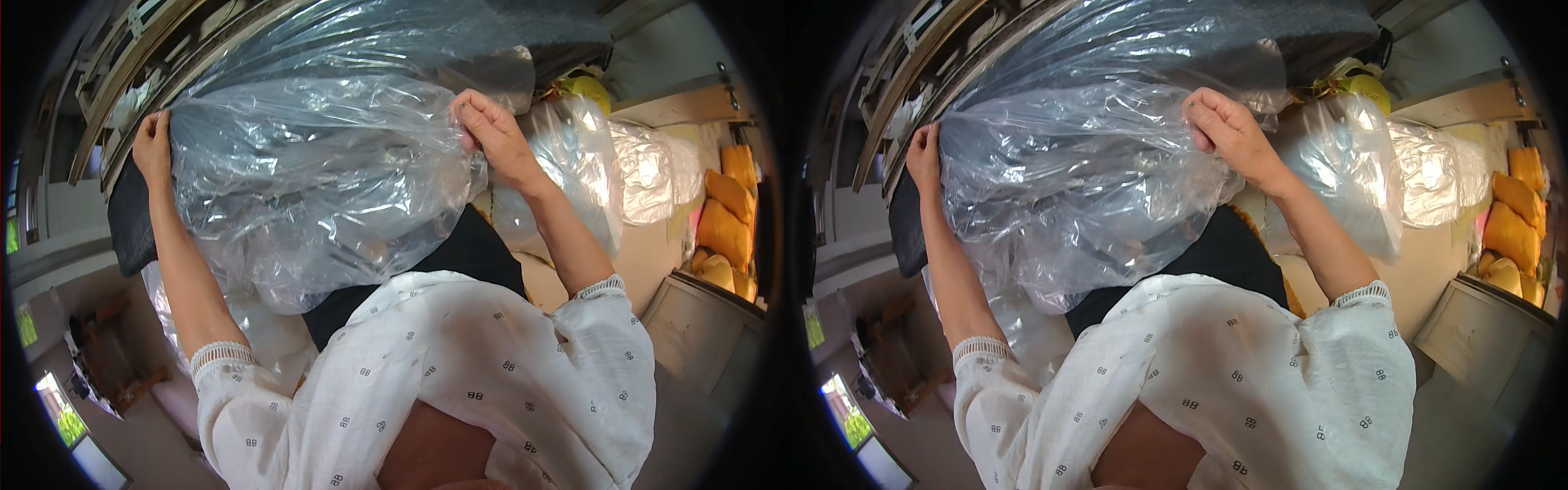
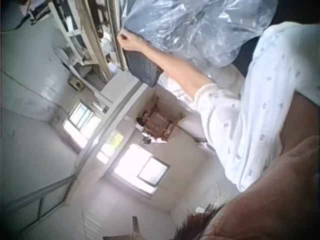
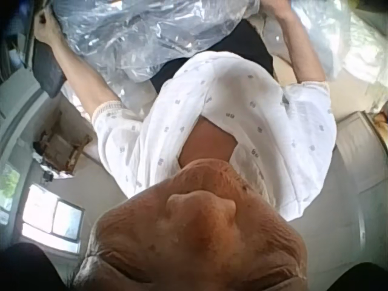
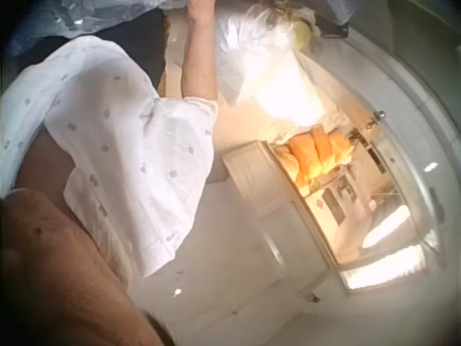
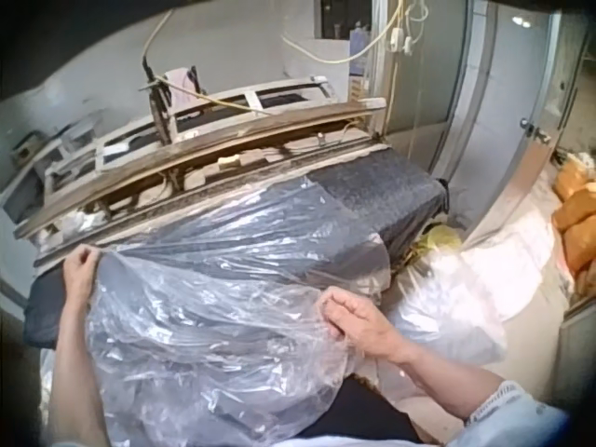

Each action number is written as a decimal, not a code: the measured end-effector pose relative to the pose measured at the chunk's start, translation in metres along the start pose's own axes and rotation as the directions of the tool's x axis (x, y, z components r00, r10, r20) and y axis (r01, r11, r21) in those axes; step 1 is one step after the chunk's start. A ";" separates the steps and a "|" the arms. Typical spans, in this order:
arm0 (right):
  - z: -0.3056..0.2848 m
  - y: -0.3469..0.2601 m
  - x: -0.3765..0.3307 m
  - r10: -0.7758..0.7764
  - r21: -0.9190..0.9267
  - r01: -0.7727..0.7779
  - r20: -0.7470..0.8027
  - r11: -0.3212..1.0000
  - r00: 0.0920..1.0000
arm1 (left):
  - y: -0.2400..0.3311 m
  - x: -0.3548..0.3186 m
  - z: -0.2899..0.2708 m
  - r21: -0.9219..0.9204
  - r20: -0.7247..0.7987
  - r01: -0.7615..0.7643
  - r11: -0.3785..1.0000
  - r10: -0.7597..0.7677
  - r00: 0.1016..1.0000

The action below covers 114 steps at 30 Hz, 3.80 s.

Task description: Wrapping a large piece of upholstered foam or furniture in plastic film.

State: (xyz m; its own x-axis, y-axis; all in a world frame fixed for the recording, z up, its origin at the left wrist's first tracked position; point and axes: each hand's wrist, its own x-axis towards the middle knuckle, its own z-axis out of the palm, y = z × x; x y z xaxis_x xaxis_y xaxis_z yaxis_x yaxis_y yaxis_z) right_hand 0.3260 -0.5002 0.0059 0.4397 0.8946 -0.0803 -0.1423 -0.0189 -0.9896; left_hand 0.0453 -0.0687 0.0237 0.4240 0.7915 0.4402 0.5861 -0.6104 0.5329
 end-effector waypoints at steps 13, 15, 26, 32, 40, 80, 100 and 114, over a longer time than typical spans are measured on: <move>-0.028 -0.071 0.022 0.006 -0.077 -0.006 -0.004 0.997 1.000 | 0.014 -0.001 0.009 -0.158 -0.001 0.061 0.986 -0.062 0.998; -0.031 -0.074 0.025 -0.017 -0.136 0.012 -0.035 0.991 0.999 | 0.013 -0.001 0.010 -0.197 -0.004 0.054 0.979 -0.056 0.998; -0.043 -0.093 0.052 -0.118 -0.197 0.093 -0.120 0.976 0.986 | 0.011 0.000 0.012 -0.347 0.025 0.085 0.934 -0.081 0.996; -0.040 -0.103 0.063 -0.169 -0.269 0.118 -0.174 0.956 0.970 | 0.003 0.000 0.013 -0.381 0.052 0.112 0.918 -0.099 0.994; -0.068 -0.096 0.145 -0.676 -0.923 0.236 -0.034 0.303 0.736 | 0.022 -0.002 0.011 -0.418 0.053 0.104 0.902 -0.089 0.995; 0.037 -0.029 0.217 -0.563 -0.906 0.333 0.137 0.261 0.815 | 0.047 -0.386 -0.051 -0.343 0.008 0.646 0.682 -0.686 0.728; -0.047 -0.032 0.261 -0.666 -0.705 0.213 -0.463 0.677 0.584 | -0.037 0.013 0.004 -0.457 -0.237 0.169 0.873 -0.302 0.923; -0.043 -0.040 0.265 -0.668 -0.822 -0.108 -0.524 0.559 0.528 | -0.032 0.050 0.009 -0.034 -0.342 0.312 0.949 -0.304 0.889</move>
State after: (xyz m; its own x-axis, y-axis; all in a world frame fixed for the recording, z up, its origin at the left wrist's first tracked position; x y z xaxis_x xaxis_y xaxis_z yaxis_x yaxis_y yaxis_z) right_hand 0.4861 -0.2813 0.0196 0.7917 0.2513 0.5568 0.6022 -0.4742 -0.6423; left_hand 0.0538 -0.0091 0.0219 -0.0376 0.8785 0.4762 0.6649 -0.3337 0.6682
